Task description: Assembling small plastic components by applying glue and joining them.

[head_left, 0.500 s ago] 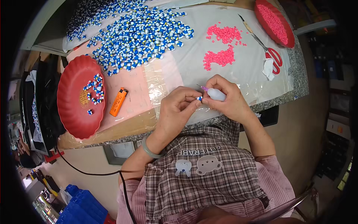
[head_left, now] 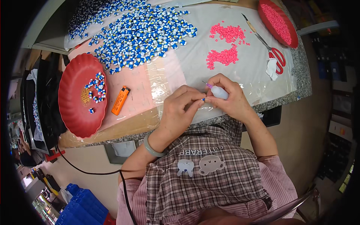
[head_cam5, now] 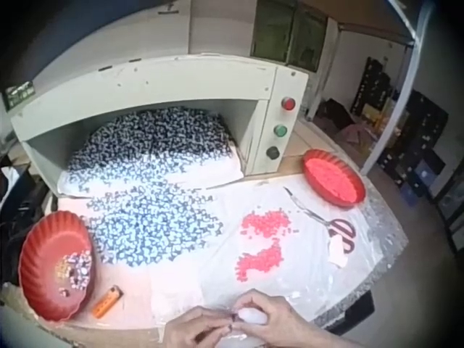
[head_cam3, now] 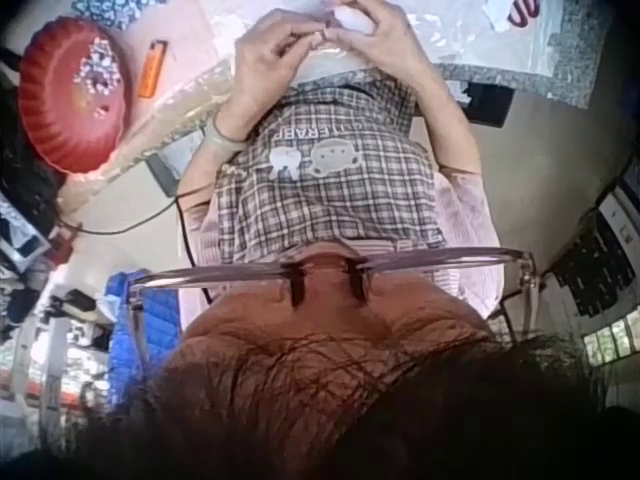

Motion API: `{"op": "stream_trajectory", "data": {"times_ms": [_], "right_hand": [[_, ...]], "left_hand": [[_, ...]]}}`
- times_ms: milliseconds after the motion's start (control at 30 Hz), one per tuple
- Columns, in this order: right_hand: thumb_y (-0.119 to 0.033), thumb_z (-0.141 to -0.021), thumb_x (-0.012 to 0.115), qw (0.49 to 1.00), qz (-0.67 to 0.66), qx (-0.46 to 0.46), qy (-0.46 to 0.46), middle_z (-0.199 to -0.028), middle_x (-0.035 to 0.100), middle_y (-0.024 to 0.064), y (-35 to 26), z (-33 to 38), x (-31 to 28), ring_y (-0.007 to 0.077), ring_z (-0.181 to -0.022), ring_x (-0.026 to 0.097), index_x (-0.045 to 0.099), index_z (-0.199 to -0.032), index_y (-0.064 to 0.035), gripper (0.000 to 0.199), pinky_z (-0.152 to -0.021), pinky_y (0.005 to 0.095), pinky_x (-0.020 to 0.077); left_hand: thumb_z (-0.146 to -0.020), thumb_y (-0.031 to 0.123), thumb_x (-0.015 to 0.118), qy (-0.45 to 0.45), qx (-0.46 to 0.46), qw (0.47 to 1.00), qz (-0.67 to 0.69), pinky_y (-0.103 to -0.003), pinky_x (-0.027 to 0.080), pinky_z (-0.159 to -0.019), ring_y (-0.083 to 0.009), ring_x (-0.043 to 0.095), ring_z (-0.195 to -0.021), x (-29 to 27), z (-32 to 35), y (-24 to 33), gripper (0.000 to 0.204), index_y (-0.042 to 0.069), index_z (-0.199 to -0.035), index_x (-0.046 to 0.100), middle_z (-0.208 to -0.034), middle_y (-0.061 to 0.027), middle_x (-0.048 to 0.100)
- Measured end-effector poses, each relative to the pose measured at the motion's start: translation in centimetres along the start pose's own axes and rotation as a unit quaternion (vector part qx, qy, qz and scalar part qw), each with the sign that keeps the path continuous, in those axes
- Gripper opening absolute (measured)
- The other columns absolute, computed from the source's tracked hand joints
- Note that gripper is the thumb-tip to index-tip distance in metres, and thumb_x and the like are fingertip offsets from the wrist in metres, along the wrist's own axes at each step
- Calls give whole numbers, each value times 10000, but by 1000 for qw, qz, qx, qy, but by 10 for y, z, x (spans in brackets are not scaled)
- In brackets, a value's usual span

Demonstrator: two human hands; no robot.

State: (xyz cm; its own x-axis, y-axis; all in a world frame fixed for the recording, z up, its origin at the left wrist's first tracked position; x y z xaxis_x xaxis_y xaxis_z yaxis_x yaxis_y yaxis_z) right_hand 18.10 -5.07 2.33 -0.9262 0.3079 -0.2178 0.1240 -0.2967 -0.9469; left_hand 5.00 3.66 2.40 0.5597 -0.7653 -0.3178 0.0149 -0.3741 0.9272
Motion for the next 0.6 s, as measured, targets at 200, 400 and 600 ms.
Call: {"op": "stream_trajectory", "data": {"times_ms": [200,400,600], "right_hand": [[-39,-738,790,990,108,-85,37,-801,603,16,-11,1,-8,74,-732,561,559,-1013,-47,359,-663,238,459],[-41,-801,725,989,-128,-51,53,-786,554,0,1,1,-9,43,-607,500,559,-1018,-52,274,-527,195,399],[-58,-875,659,988,-113,-41,99,-766,552,-4,9,4,-21,40,-573,490,565,-981,-44,142,-492,188,377]], "left_hand": [[-876,-39,646,-6,-114,962,248,-260,565,-759,-167,659,-913,3,3,-19,125,-46,-999,662,-998,-94,651],[-919,19,588,-18,-274,801,531,-287,552,-757,-170,652,-919,3,-3,-19,158,-35,-1065,617,-1038,-93,651],[-886,-24,568,98,-88,991,32,-277,465,-643,-157,598,-791,-67,-38,-26,140,-18,-1006,639,-982,-85,638]]}}
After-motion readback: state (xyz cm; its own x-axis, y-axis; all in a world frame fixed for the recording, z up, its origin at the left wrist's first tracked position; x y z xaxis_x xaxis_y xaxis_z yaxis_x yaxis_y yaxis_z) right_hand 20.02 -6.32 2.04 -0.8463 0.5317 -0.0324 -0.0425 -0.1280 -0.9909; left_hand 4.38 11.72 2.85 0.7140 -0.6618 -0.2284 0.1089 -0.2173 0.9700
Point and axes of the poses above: each hand's wrist, its own z-axis away from the middle knuckle, its own x-axis out of the palm, y = z × x, the point moved 6 cm from there along -z, towards the middle knuckle
